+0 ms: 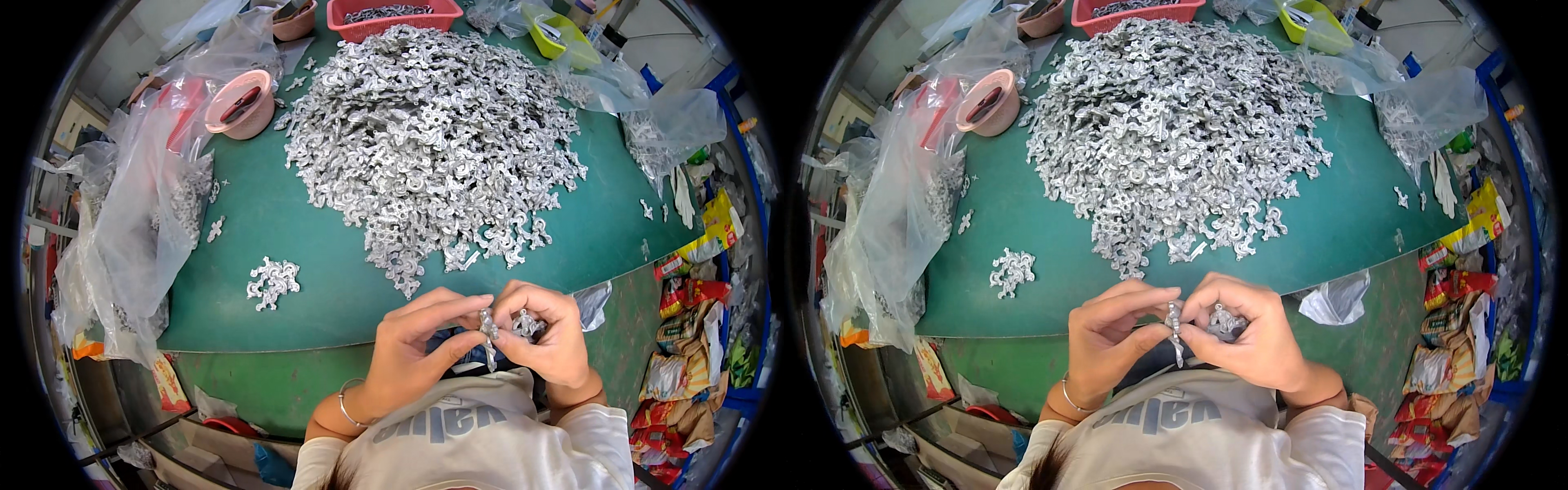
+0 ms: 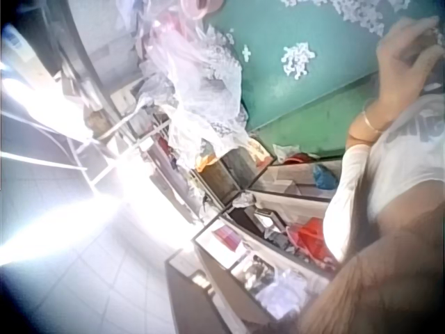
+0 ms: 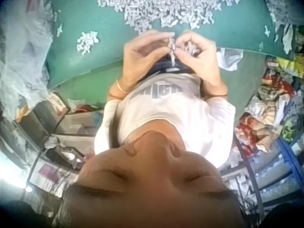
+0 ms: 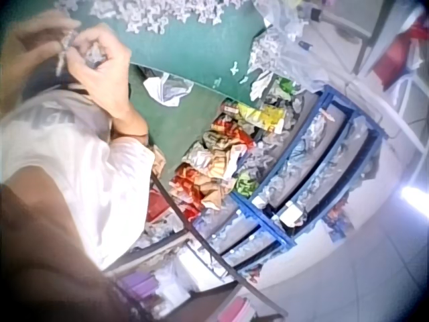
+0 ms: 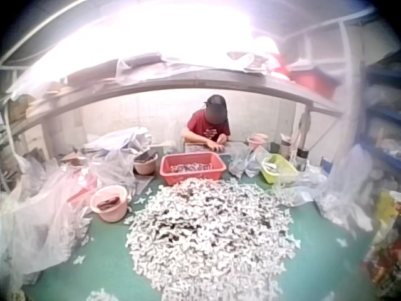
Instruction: The person sorts and inspects small silver metal crosses on a green table by hand, picking up individual pieces from a pile and placing some into a plastic bag.
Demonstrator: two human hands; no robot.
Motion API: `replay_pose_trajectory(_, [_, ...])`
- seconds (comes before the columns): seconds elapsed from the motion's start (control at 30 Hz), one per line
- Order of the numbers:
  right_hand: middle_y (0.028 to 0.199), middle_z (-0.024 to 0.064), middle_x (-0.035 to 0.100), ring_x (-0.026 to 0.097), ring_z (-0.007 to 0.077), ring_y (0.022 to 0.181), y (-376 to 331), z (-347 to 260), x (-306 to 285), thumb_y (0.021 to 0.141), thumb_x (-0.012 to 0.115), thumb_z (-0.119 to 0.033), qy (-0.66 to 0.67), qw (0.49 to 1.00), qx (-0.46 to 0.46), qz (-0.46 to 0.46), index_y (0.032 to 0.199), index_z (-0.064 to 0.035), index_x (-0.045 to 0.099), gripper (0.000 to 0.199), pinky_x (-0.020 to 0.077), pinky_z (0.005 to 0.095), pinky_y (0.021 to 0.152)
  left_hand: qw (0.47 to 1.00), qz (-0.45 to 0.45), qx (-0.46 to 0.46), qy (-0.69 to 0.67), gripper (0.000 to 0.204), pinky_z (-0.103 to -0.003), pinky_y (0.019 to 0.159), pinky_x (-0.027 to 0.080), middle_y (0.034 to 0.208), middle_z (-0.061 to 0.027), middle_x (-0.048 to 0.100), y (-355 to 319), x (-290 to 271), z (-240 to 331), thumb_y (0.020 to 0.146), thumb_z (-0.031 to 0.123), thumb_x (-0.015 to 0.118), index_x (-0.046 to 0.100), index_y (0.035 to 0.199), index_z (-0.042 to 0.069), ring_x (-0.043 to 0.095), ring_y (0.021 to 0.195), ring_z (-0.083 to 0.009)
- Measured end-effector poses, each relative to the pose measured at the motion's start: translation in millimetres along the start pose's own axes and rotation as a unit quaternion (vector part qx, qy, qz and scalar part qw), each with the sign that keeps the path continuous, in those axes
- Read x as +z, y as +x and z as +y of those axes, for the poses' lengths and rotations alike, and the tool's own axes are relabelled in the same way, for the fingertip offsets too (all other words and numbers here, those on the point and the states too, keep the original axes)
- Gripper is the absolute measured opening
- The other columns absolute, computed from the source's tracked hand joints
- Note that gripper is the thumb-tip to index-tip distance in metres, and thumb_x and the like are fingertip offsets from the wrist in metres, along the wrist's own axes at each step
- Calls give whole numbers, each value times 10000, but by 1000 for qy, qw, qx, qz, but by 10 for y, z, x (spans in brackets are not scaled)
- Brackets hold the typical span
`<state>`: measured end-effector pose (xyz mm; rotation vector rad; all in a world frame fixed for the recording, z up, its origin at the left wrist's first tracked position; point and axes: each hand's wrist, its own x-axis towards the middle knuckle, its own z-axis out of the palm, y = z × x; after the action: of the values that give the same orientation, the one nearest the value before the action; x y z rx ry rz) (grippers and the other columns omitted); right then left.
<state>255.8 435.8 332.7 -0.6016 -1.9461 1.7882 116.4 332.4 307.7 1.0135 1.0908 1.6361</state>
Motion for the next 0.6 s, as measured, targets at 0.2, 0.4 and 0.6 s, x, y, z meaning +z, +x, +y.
replay_pose_trajectory(0.2, [699, 54, 556, 508, 90, 617, 47, -33, -11, 694, 592, 61, -56, 998, -31, -5, 781, 13, 577, 100, 395, 224, 554, 999, 9, -27, -46, 331, -250, 755, 442, 889, -76, 548, -5, -21, -16, 776, -52, 573, 531, 1104, -46, 531, 829, -122])
replay_pose_trajectory(0.4, [726, 85, 567, 519, 127, 612, 12, -10, 66, 697, 592, 68, -112, 983, -128, 64, 825, 22, 581, 136, 407, 231, 549, 980, -7, -121, -159, 287, -235, 774, 429, 918, -52, 525, 14, -50, 17, 825, -12, 535, 520, 1109, -55, 515, 859, -100])
replay_pose_trajectory(0.6, [749, 94, 553, 510, 143, 585, 6, -20, 54, 642, 675, 57, -171, 964, -198, 49, 825, 12, 615, 198, 402, 245, 498, 976, -18, -124, -176, 279, -235, 781, 427, 948, -51, 516, 9, -44, 17, 837, -1, 523, 516, 1111, -57, 515, 891, -104])
